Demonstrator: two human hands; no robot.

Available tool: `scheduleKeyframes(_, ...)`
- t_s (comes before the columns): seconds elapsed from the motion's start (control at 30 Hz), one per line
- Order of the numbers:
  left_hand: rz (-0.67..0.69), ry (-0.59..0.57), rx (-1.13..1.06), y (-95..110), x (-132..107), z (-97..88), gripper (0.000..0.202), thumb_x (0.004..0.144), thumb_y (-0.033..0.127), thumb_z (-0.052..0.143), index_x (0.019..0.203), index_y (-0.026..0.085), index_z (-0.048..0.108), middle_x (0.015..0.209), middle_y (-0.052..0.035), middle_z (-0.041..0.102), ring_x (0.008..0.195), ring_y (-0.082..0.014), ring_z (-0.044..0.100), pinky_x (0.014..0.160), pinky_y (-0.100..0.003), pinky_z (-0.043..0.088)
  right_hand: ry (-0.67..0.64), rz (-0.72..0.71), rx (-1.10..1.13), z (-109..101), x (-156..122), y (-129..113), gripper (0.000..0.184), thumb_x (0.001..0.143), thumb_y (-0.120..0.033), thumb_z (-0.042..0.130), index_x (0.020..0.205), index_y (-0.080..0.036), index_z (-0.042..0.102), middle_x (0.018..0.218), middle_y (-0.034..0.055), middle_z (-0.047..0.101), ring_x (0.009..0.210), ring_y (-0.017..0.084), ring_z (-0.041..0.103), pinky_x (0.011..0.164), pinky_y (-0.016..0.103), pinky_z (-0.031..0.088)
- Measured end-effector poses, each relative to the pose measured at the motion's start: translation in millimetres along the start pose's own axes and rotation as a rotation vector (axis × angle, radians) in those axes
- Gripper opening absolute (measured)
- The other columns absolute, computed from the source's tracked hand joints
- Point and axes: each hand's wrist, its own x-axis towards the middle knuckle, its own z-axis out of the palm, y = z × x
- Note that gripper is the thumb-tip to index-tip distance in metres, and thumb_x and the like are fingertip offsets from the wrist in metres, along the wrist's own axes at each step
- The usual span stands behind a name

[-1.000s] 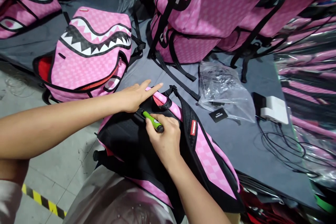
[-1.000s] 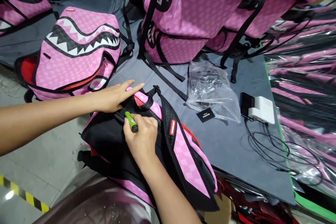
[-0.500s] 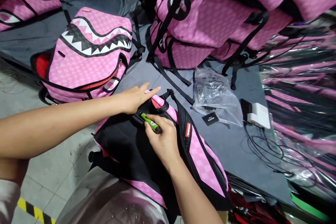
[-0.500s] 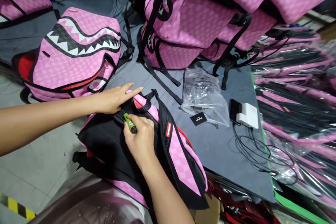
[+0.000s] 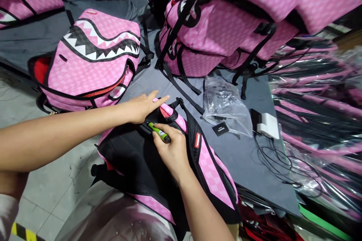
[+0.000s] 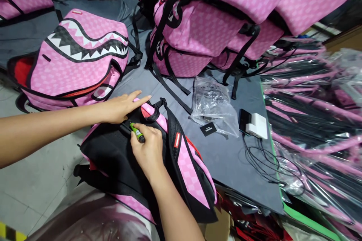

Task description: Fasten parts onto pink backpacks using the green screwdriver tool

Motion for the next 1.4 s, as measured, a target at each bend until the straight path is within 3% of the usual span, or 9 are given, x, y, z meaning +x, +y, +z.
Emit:
scheduleKeyframes(0.2,-0.003,0.007,0.005,-0.9,1.6,3.0,0.113,0.081,0.008,0.065,0.159,0.037,-0.011,0.169,-0.018,0.009,0.131,-0.032,0.054,0.095,-0.035,0.049,0.043,-0.006,-0.059,2.2,-2.6,-2.3,0.019,0.083,-0.02,0.066,0.099,-0.025,0.076,0.095,0.0022,0.08,0.084,0.022,0.074,0.086,0.039,0.053)
scheduleKeyframes(0.37,-0.007,0.017,0.01,-0.7,0.6,3.1,0.113,0.081,0.01,0.066,0.159,0.037,-0.011,0.168,-0.0185,0.01,0.129,-0.0322,0.055,0.094,-0.035,0.049,-0.007,-0.009,0.012,2.8,-2.7,-1.5,0.021,0.083,-0.018,0.066,0.099,-0.025,0.076,0.099,0.0021,0.08,0.089,0.021,0.074,0.09,0.038,0.055)
scheduleKeyframes(0.47,0.006,0.021,0.001,-0.8,-0.4,3.5,0.11,0.082,0.009,0.064,0.16,0.035,-0.009,0.168,-0.0202,0.01,0.129,-0.0336,0.055,0.093,-0.035,0.049,0.036,-0.025,0.04,3.9,-1.6,-0.8,0.023,0.083,-0.017,0.066,0.103,-0.024,0.076,0.105,0.0026,0.079,0.096,0.022,0.074,0.094,0.038,0.054)
scheduleKeyframes(0.6,0.003,0.03,0.014,-1.2,-0.6,4.2,0.11,0.081,0.01,0.064,0.16,0.034,-0.008,0.168,-0.0202,0.011,0.129,-0.0333,0.055,0.094,-0.036,0.049,-0.078,-0.016,0.078,-0.3,2.1,0.4,0.023,0.082,-0.015,0.066,0.1,-0.024,0.076,0.101,0.0017,0.08,0.088,0.02,0.075,0.088,0.035,0.057)
scheduleKeyframes(0.73,0.008,0.016,0.007,-1.9,0.4,3.6,0.11,0.08,0.011,0.065,0.16,0.035,-0.007,0.168,-0.0193,0.012,0.129,-0.0323,0.055,0.095,-0.036,0.049,-0.069,-0.076,0.045,-3.0,4.7,0.0,0.027,0.082,-0.013,0.066,0.104,-0.024,0.075,0.109,0.003,0.079,0.098,0.021,0.075,0.095,0.037,0.055)
scheduleKeyframes(0.83,-0.003,0.006,-0.02,-1.0,0.5,1.8,0.11,0.081,0.01,0.065,0.16,0.036,-0.007,0.168,-0.0193,0.011,0.13,-0.0335,0.054,0.096,-0.036,0.049,-0.09,-0.082,0.006,-1.4,3.4,-3.5,0.027,0.083,-0.012,0.066,0.105,-0.025,0.075,0.107,0.0021,0.079,0.093,0.02,0.075,0.092,0.037,0.055)
scheduleKeyframes(0.97,-0.008,-0.006,-0.015,1.2,-0.6,-0.2,0.112,0.08,0.006,0.065,0.161,0.034,-0.007,0.168,-0.0207,0.01,0.131,-0.035,0.053,0.095,-0.036,0.05,-0.03,-0.082,-0.153,-0.2,-0.7,-8.2,0.025,0.084,-0.013,0.065,0.105,-0.022,0.074,0.104,0.004,0.079,0.089,0.023,0.075,0.088,0.04,0.054)
scheduleKeyframes(1.4,0.039,0.059,-0.005,-3.5,-4.8,2.0,0.105,0.081,0.007,0.06,0.161,0.031,-0.004,0.166,-0.0218,0.016,0.133,-0.034,0.054,0.099,-0.038,0.049,0.0,-0.013,-0.118,8.5,-1.1,-9.3,0.02,0.084,-0.019,0.067,0.102,-0.024,0.075,0.097,0.0022,0.08,0.083,0.021,0.074,0.086,0.035,0.054)
